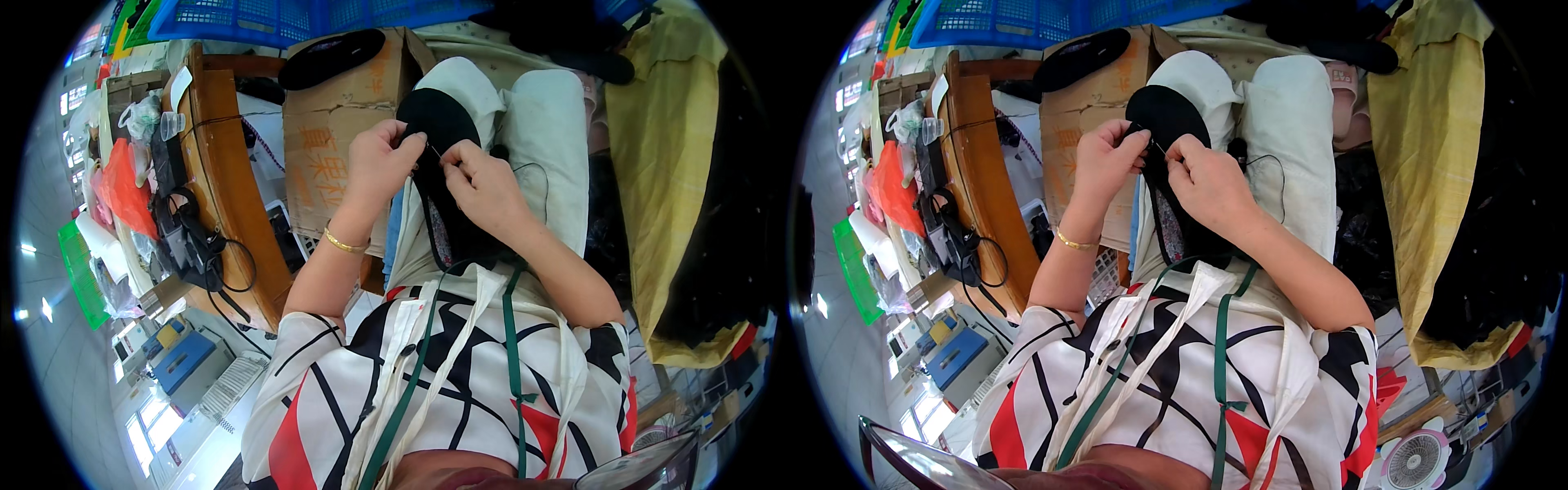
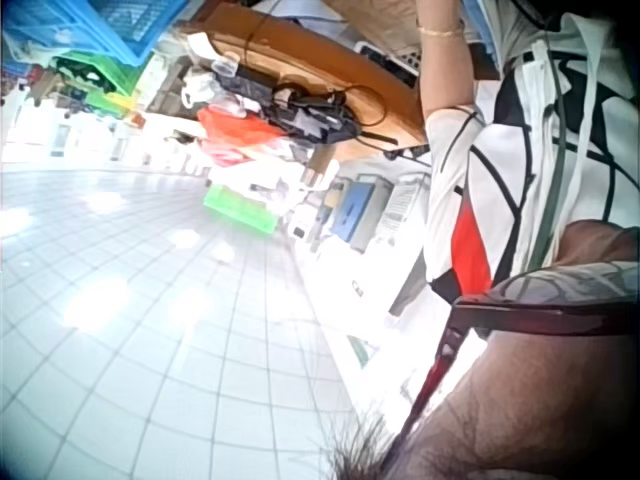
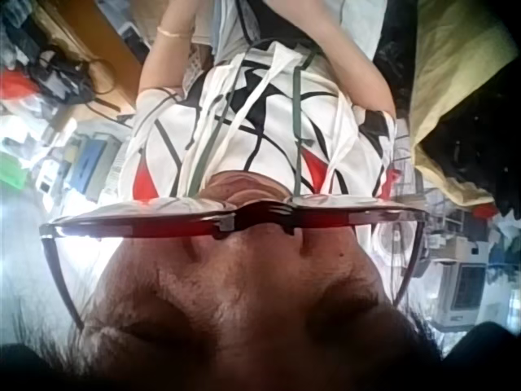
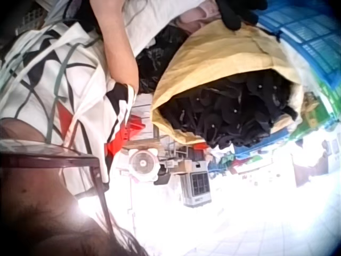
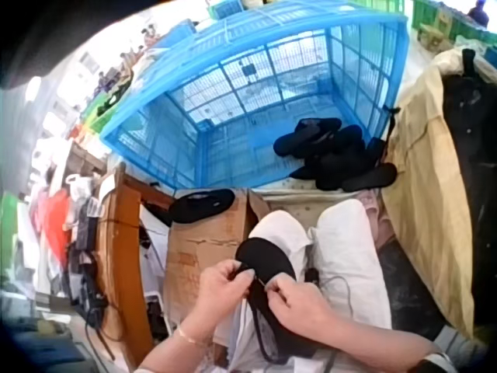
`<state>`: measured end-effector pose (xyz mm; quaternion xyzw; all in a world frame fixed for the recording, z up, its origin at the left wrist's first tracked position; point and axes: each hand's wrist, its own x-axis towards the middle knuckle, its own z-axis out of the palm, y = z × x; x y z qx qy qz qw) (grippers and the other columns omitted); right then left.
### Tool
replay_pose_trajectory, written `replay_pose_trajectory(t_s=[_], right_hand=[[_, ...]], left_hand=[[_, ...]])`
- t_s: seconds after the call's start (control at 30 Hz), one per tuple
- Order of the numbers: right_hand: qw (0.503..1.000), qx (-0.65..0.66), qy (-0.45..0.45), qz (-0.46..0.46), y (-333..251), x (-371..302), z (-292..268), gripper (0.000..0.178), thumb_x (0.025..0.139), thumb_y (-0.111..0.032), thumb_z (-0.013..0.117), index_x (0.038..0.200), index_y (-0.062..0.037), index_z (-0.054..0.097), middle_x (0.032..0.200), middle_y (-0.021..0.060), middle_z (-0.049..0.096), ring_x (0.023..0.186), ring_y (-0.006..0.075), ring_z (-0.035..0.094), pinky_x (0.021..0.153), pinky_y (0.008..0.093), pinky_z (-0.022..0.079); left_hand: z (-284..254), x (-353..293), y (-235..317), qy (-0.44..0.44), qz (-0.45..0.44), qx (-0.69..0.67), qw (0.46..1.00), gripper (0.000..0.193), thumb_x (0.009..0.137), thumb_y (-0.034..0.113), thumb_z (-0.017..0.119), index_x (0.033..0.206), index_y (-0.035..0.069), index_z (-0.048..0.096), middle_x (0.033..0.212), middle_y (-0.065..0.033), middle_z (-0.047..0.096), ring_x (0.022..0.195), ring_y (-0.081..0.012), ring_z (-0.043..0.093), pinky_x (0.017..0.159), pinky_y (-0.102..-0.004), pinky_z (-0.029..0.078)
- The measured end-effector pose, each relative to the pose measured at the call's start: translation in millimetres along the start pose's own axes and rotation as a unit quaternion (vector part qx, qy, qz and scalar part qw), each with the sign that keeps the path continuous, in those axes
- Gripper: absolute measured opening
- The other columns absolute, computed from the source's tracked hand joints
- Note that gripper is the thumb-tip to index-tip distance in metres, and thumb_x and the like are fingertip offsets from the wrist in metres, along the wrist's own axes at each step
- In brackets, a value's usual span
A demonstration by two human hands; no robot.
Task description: The person sits on the floor and hand-sews a black slipper using a needle and thread. They repeatedly insert the needle into the shoe's sole and pull the thread through to attach a component. The person works on a single shoe throughout the clip, occasionally adjusting their grip.
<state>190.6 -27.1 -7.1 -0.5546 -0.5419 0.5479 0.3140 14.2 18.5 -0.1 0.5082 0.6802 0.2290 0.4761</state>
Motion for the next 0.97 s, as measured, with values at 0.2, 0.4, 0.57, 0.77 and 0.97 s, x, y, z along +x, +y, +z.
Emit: replay_pose_trajectory(t_s=[0.2,0.4,0.57,0.77,0.97], right_hand=[[0.999,-0.029,0.009,-0.039,5.0,1.9,1.9,0.012,0.089,-0.012,0.056,0.096,-0.0014,0.058,0.079,0.0196,0.066,0.073,0.0384,0.065,0.066,0.0458,0.051],[0.997,-0.050,0.000,-0.053,6.3,5.2,-0.4,0.012,0.088,-0.010,0.055,0.095,-0.0011,0.059,0.078,0.0200,0.066,0.074,0.0386,0.065,0.067,0.0462,0.051],[0.991,-0.105,0.021,-0.084,13.5,7.8,5.2,0.011,0.090,-0.013,0.056,0.096,-0.0033,0.057,0.075,0.0186,0.066,0.069,0.0377,0.065,0.062,0.0477,0.051],[0.958,-0.230,0.067,-0.156,10.9,3.9,14.6,0.010,0.092,-0.013,0.057,0.096,-0.0065,0.051,0.070,0.0135,0.064,0.061,0.0327,0.065,0.050,0.0443,0.048],[0.942,-0.274,0.059,-0.186,20.9,9.1,12.8,0.010,0.094,-0.013,0.058,0.100,-0.0083,0.052,0.071,0.0110,0.065,0.063,0.0296,0.066,0.050,0.0416,0.048]], left_hand=[[-0.6,-10.0,7.5,-0.016,-0.031,-0.102,0.994,0.017,0.088,0.015,0.069,0.085,-0.001,0.066,0.069,-0.0010,0.064,0.058,-0.0052,0.057,0.053,-0.0205,0.047],[-0.6,-9.2,3.4,-0.023,-0.023,-0.104,0.994,0.019,0.088,0.017,0.070,0.085,-0.001,0.066,0.070,-0.0014,0.064,0.059,-0.0053,0.058,0.053,-0.0208,0.047],[-3.7,-7.0,4.4,-0.049,-0.023,-0.092,0.994,0.019,0.089,0.018,0.070,0.087,-0.001,0.066,0.071,-0.0017,0.064,0.060,-0.0060,0.058,0.054,-0.0209,0.048],[-16.1,-2.2,4.3,-0.131,-0.094,-0.178,0.971,0.016,0.092,0.021,0.068,0.093,0.005,0.068,0.077,0.0004,0.066,0.065,-0.0060,0.061,0.059,-0.0201,0.050],[-17.7,0.2,1.4,-0.150,-0.106,-0.189,0.965,0.017,0.091,0.022,0.070,0.095,0.005,0.068,0.078,-0.0002,0.066,0.066,-0.0064,0.061,0.060,-0.0197,0.050]])
